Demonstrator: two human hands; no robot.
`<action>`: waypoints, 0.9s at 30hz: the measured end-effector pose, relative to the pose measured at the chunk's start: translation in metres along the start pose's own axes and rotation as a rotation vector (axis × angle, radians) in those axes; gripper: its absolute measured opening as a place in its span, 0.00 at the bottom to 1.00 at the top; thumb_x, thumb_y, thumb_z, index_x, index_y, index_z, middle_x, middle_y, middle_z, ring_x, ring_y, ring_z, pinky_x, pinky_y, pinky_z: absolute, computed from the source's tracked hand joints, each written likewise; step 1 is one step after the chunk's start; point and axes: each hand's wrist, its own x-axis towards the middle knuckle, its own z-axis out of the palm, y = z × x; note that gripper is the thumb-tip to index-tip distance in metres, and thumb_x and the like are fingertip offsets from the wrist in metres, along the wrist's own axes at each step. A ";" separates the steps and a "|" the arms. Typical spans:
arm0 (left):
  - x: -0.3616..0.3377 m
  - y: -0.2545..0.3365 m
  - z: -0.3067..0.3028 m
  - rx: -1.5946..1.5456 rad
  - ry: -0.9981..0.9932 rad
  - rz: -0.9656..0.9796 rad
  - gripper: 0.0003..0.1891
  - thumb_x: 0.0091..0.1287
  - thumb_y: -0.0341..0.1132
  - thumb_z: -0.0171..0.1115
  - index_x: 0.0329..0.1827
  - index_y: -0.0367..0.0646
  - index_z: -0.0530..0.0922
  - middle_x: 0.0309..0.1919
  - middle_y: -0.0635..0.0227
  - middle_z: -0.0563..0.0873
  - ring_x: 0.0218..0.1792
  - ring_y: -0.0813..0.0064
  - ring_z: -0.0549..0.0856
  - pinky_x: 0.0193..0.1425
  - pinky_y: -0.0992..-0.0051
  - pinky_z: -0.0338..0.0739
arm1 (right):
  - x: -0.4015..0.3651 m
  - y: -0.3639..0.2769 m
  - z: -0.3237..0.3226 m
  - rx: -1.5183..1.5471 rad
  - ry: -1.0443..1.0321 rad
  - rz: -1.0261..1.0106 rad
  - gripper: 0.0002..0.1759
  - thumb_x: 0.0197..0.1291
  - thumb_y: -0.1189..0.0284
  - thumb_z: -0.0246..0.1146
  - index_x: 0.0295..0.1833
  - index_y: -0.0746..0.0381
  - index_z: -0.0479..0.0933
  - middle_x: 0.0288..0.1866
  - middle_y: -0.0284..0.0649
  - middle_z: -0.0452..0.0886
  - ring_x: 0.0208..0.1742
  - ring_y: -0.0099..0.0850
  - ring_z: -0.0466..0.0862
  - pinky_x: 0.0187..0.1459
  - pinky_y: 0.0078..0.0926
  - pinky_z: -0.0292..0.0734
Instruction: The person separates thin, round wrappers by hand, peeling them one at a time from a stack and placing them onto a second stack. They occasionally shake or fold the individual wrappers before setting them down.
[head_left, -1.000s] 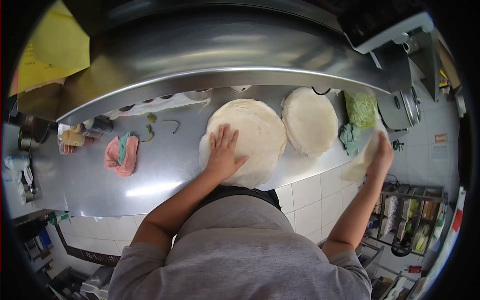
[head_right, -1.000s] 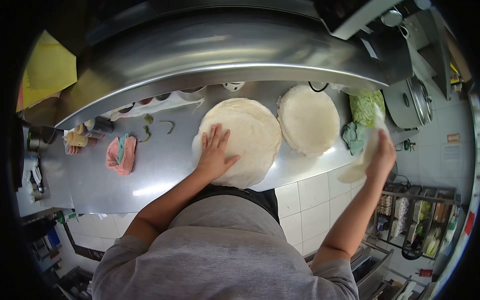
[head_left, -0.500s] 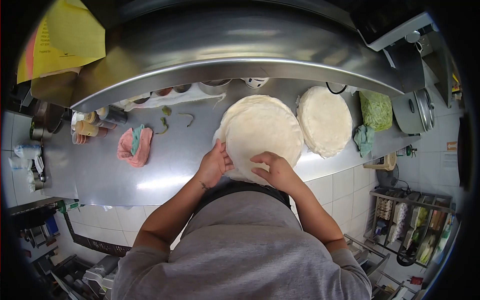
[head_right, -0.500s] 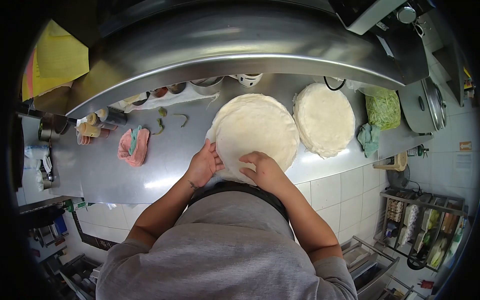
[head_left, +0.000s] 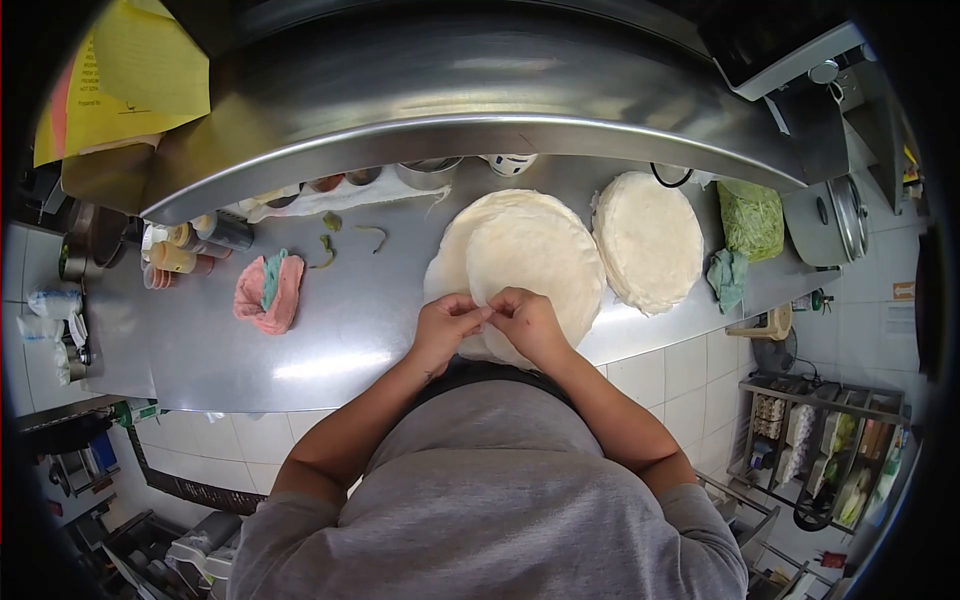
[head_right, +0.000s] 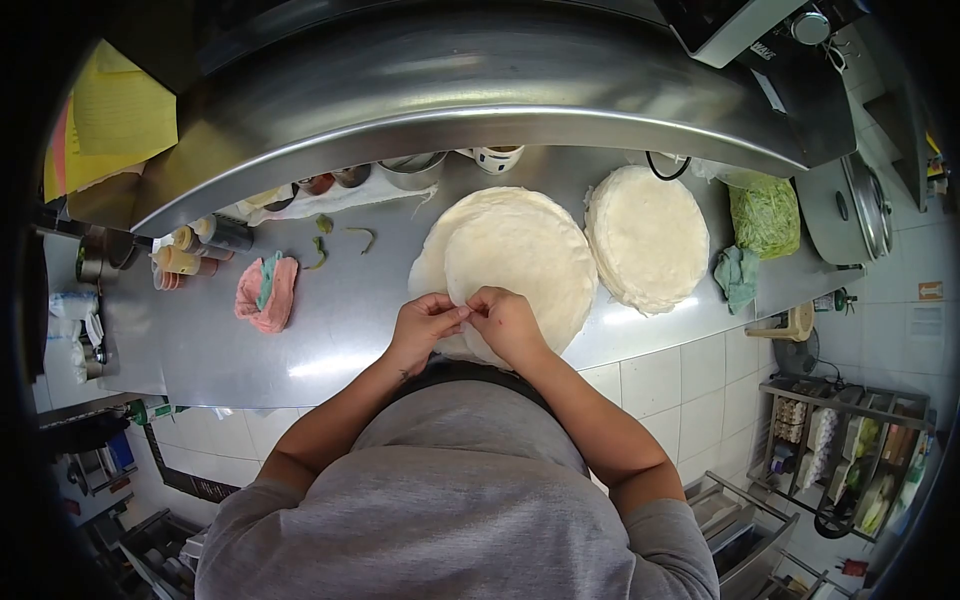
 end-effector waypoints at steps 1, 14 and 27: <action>0.000 -0.001 0.000 0.011 -0.001 0.006 0.08 0.65 0.29 0.65 0.45 0.37 0.79 0.39 0.67 0.84 0.38 0.79 0.83 0.46 0.78 0.80 | -0.001 0.001 0.000 0.016 -0.009 0.015 0.08 0.52 0.81 0.67 0.39 0.67 0.78 0.34 0.42 0.82 0.33 0.25 0.82 0.37 0.21 0.78; -0.009 -0.008 -0.009 0.093 -0.065 0.072 0.06 0.66 0.23 0.60 0.45 0.37 0.78 0.39 0.69 0.83 0.41 0.80 0.81 0.49 0.78 0.76 | -0.003 0.001 0.008 0.304 0.090 0.077 0.08 0.54 0.79 0.67 0.39 0.68 0.78 0.31 0.39 0.83 0.31 0.25 0.81 0.36 0.20 0.77; -0.001 -0.016 -0.010 0.077 -0.092 0.229 0.17 0.64 0.20 0.59 0.56 0.37 0.73 0.43 0.69 0.79 0.46 0.77 0.79 0.53 0.75 0.76 | 0.001 0.000 0.003 0.681 0.066 0.236 0.10 0.58 0.84 0.60 0.47 0.69 0.76 0.35 0.37 0.83 0.33 0.23 0.81 0.38 0.18 0.77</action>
